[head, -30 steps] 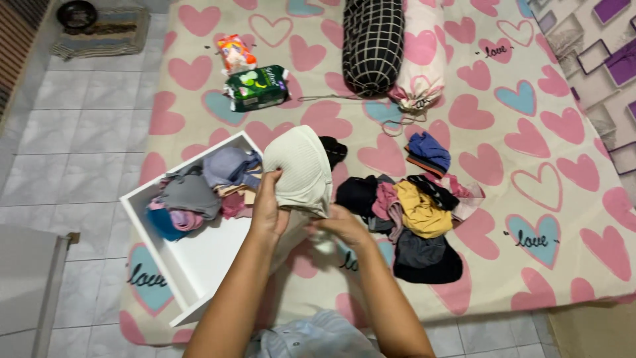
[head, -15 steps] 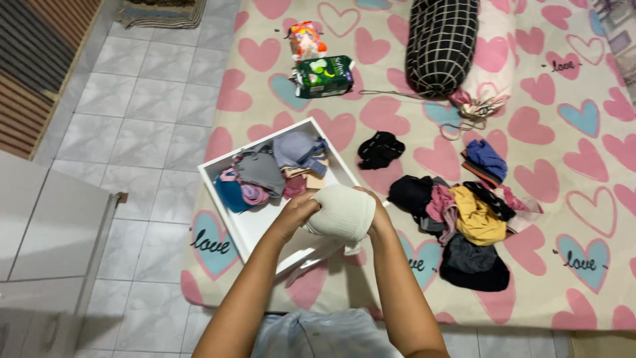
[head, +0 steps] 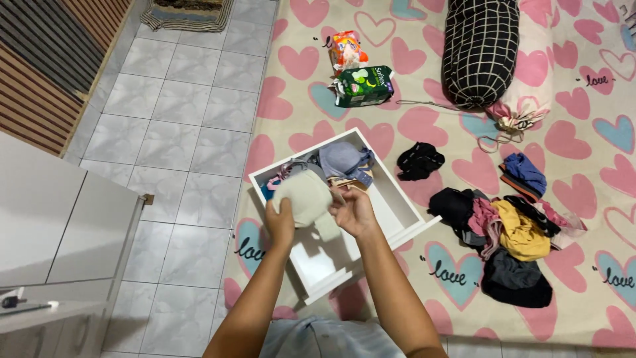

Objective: The person opens a white wardrobe and removes a drawer filled with folded undergarments. They place the drawer on the bed, empty its contents, then fold each item and place them back into the drawer in organized sections.

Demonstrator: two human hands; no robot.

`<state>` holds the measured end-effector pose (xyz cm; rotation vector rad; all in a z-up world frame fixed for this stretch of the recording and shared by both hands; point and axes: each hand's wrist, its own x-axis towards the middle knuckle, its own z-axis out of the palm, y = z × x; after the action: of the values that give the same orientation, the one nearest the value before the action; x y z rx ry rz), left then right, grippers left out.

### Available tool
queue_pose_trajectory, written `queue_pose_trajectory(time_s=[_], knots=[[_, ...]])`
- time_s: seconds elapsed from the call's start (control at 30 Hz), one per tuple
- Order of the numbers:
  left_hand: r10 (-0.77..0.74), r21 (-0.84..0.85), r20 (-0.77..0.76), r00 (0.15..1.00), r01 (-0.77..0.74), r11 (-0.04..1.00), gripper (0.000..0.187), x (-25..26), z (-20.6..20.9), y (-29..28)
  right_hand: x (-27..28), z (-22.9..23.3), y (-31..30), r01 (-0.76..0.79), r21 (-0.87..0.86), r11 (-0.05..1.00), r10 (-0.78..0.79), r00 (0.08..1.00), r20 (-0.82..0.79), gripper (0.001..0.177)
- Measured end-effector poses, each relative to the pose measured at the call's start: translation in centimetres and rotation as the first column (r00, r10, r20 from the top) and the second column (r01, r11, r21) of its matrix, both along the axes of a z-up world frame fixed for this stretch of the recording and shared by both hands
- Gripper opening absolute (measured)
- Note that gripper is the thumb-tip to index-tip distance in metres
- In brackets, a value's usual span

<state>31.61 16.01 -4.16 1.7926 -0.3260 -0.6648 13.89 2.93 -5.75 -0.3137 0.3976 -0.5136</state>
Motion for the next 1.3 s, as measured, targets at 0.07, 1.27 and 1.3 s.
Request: queue_pose_trajectory(time_s=[0.07,1.27,1.3], knots=[[0.118,-0.06,-0.03,0.993,-0.119,0.991,0.037,1.3,0.4,-0.3,3.3,-0.5,1.0,0.256,-0.055,0.965,-0.262,0.953,-0.15,0.036],[-0.789,0.863,0.263,0.556,0.229,0.45,0.083,3.9,-9.6,-9.1,2.1,-2.4,-5.0,0.136,-0.562,0.816,-0.45,0.76,-0.469,0.023],[-0.793,0.873,0.298,0.532,0.185,0.452,0.086,3.5,-10.1,-8.9,0.0,-1.6,-4.8,0.148,-0.556,0.818,-0.468,0.733,-0.494,0.023]])
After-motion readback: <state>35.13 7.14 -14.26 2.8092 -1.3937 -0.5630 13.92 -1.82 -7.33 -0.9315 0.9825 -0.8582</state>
